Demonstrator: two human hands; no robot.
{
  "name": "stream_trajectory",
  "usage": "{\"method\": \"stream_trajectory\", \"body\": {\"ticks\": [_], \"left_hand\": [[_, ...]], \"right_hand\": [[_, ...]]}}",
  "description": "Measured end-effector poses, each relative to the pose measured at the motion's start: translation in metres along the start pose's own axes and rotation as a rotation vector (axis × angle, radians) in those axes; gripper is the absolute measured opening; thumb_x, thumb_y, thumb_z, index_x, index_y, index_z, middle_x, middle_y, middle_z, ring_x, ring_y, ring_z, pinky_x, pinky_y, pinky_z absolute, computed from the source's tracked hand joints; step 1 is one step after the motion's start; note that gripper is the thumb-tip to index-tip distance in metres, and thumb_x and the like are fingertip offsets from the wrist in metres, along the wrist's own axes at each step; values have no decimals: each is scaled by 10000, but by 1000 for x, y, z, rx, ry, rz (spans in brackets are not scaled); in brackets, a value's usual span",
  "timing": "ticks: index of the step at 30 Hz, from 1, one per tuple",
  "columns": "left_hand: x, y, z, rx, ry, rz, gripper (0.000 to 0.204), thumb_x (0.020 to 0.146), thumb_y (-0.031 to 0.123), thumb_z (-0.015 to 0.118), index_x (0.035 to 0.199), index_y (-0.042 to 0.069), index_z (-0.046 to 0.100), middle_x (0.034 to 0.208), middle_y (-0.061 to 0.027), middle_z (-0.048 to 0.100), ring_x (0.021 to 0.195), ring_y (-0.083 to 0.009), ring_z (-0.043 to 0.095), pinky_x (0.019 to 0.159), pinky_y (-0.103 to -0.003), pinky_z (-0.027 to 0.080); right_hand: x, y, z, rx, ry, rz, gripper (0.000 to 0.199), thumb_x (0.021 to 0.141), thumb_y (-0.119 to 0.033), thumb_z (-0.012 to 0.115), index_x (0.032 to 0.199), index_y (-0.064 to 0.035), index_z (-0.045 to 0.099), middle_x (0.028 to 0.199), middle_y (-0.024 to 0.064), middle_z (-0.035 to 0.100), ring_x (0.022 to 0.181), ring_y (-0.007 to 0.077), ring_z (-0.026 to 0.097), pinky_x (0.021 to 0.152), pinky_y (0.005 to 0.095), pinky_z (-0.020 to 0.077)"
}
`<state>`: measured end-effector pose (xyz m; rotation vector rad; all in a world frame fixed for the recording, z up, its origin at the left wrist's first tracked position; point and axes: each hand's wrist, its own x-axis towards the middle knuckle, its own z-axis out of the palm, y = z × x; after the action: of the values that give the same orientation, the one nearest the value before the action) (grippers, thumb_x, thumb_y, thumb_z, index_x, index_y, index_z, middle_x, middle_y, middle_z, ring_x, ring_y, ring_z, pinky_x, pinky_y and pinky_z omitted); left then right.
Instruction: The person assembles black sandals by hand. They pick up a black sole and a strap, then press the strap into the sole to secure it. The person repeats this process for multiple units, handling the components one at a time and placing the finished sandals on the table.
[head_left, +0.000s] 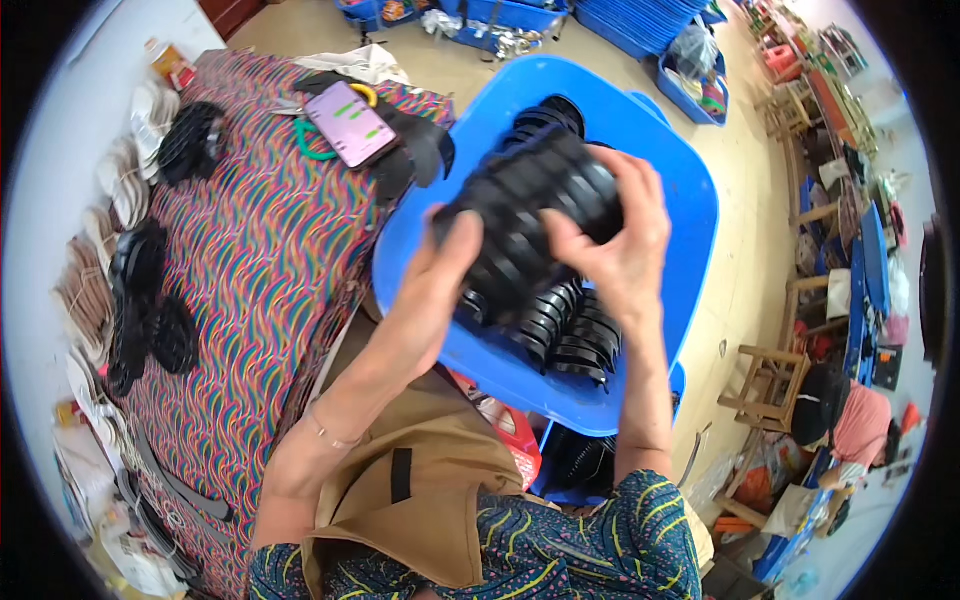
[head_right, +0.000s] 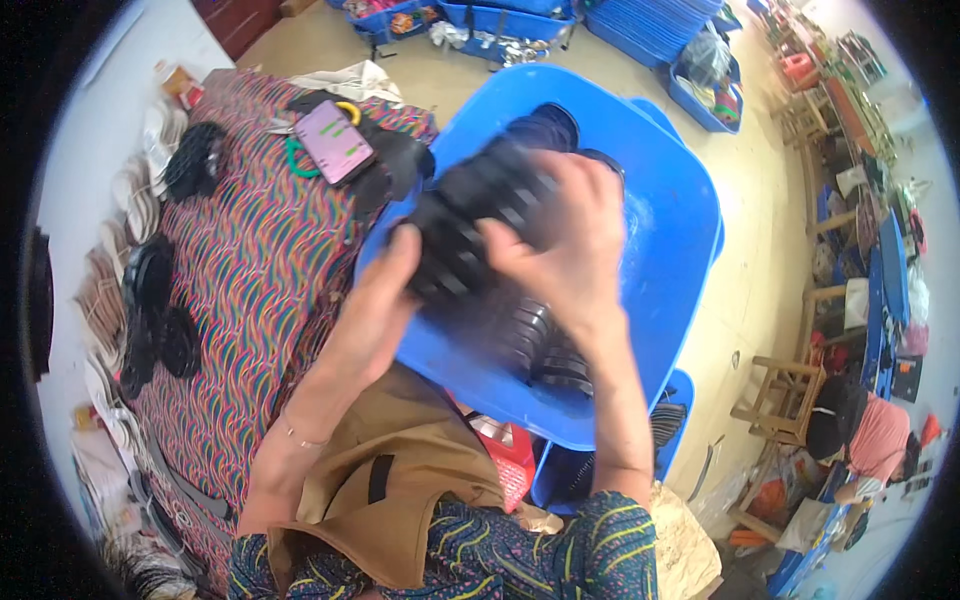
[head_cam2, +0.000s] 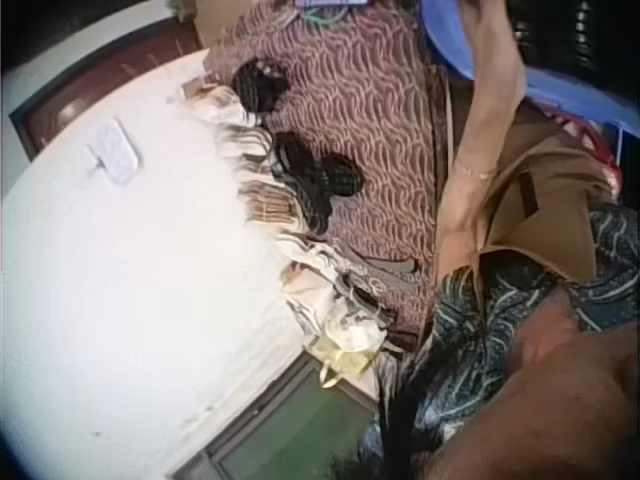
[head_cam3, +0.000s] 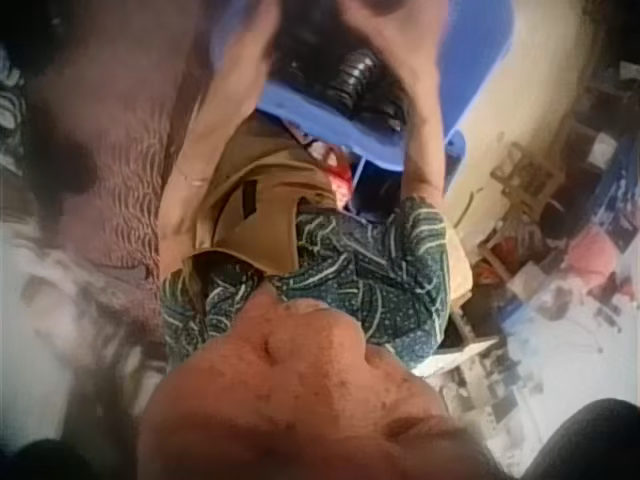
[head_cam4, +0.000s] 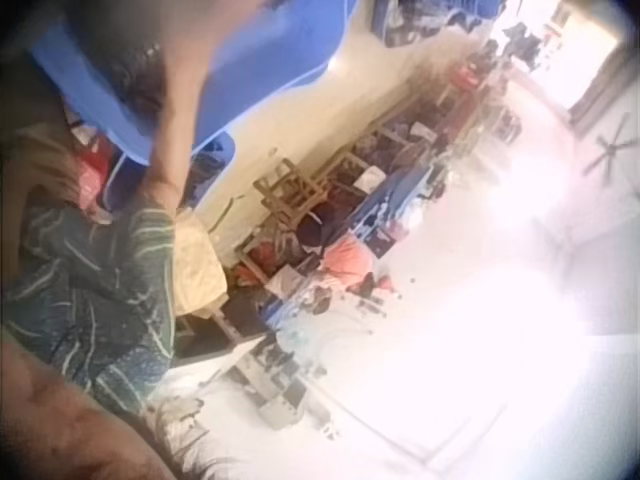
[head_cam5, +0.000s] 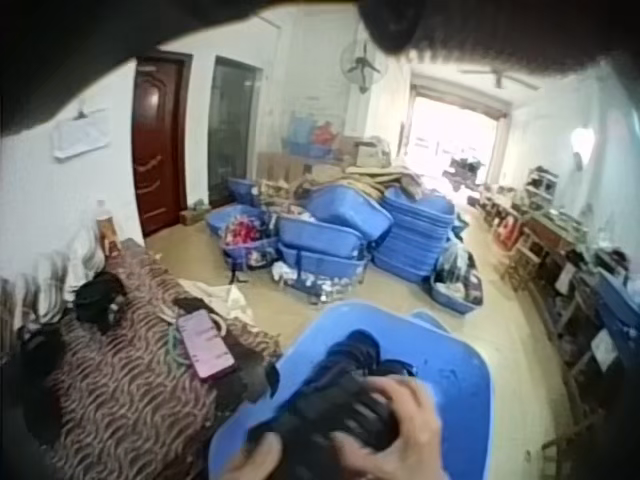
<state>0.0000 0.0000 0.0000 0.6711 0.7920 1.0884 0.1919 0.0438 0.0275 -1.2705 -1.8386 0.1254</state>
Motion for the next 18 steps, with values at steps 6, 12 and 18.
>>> {"method": "stream_trajectory", "body": {"ticks": [6,12,18], "left_hand": [[104,-82,69,-207,-186,-256,484,1008,354,559,1334,-1,515,1272,-91,603,1160,-180,589,1015,-368,471],[141,-157,95,-486,-318,-385,516,1054,342,452,1419,-17,387,1404,-128,487,1297,-215,495,1120,-398,408],[158,-210,108,-514,-310,-363,487,1077,314,386,1433,-18,372,1420,-118,472,1324,-189,461,1161,-361,353]], "right_hand": [[0,141,-60,-65,-140,335,574,656,-222,800,1154,16,644,1067,154,621,969,313,618,877,386,491],[-8,209,-82,-124,-283,353,594,647,-237,804,1160,17,645,1082,156,618,1034,316,594,929,401,477],[-21,265,-83,-97,-407,414,593,649,-244,798,1167,3,651,1124,147,611,1082,315,570,963,410,463]]}}
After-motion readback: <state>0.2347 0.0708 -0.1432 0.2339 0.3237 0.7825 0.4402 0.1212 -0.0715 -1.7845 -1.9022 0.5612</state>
